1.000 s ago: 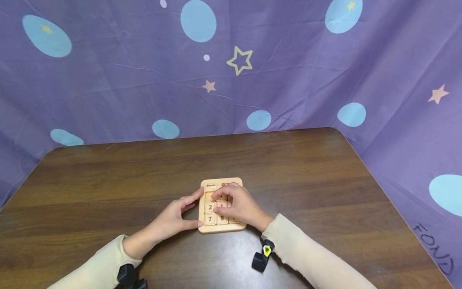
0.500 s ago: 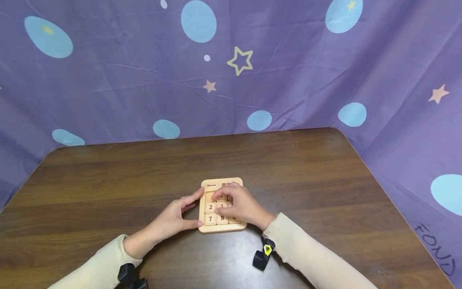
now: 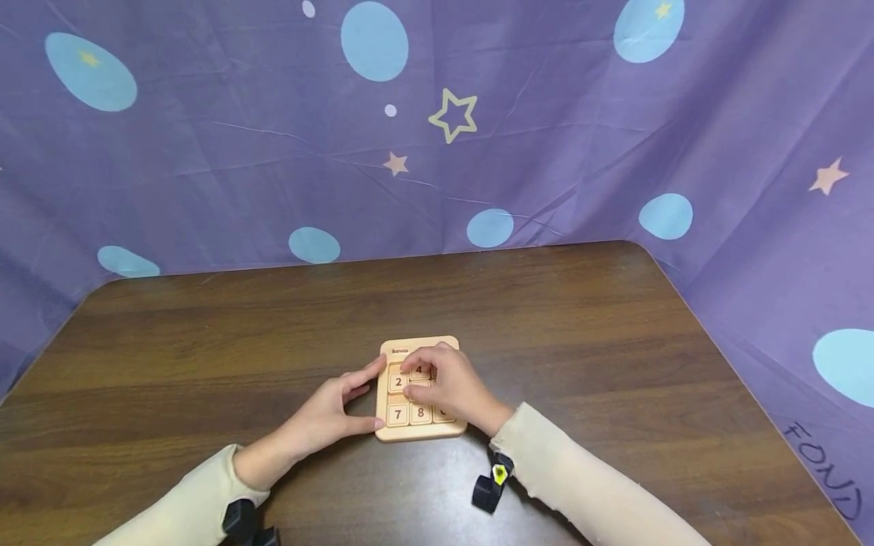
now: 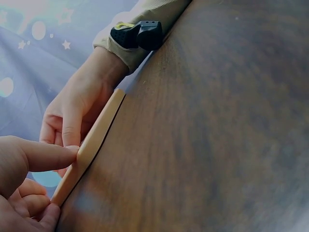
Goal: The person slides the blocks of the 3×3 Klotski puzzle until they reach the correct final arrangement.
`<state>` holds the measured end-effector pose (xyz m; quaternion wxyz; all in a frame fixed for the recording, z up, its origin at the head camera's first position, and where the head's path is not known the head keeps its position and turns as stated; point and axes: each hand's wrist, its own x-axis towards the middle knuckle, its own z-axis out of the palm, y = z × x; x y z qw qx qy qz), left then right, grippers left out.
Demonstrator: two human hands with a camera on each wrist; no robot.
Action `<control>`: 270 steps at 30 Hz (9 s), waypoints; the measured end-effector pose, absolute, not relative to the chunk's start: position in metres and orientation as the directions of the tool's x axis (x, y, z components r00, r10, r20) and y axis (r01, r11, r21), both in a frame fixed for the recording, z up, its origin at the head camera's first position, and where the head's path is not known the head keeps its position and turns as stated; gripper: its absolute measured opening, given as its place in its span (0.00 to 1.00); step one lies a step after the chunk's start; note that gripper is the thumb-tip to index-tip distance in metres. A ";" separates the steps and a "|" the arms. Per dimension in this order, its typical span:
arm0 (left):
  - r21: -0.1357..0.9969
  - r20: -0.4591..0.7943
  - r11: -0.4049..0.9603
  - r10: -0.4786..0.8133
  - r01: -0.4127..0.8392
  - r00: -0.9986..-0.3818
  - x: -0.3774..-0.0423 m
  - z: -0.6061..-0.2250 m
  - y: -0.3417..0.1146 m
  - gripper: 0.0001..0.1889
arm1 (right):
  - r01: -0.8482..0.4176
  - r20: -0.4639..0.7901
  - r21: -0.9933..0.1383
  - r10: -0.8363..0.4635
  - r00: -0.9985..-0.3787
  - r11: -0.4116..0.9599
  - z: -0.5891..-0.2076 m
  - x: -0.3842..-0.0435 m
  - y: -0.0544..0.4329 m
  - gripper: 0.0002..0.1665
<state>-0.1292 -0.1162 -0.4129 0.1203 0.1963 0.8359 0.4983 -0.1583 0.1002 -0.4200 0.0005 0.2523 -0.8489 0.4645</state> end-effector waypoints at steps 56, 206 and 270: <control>0.892 0.024 0.393 0.457 0.226 -0.889 -0.129 -0.414 -0.115 0.43 | -0.454 0.259 -0.783 -0.440 -0.860 0.425 -0.423 -0.145 0.130 0.13; 0.901 -0.013 0.394 0.440 0.180 -0.898 -0.131 -0.413 -0.115 0.44 | -0.337 0.249 -0.820 -0.242 -0.938 0.462 -0.426 -0.160 0.122 0.14; 0.908 0.008 0.370 0.451 0.195 -0.892 -0.130 -0.412 -0.116 0.43 | -0.315 0.214 -0.879 -0.292 -0.932 0.359 -0.426 -0.163 0.126 0.05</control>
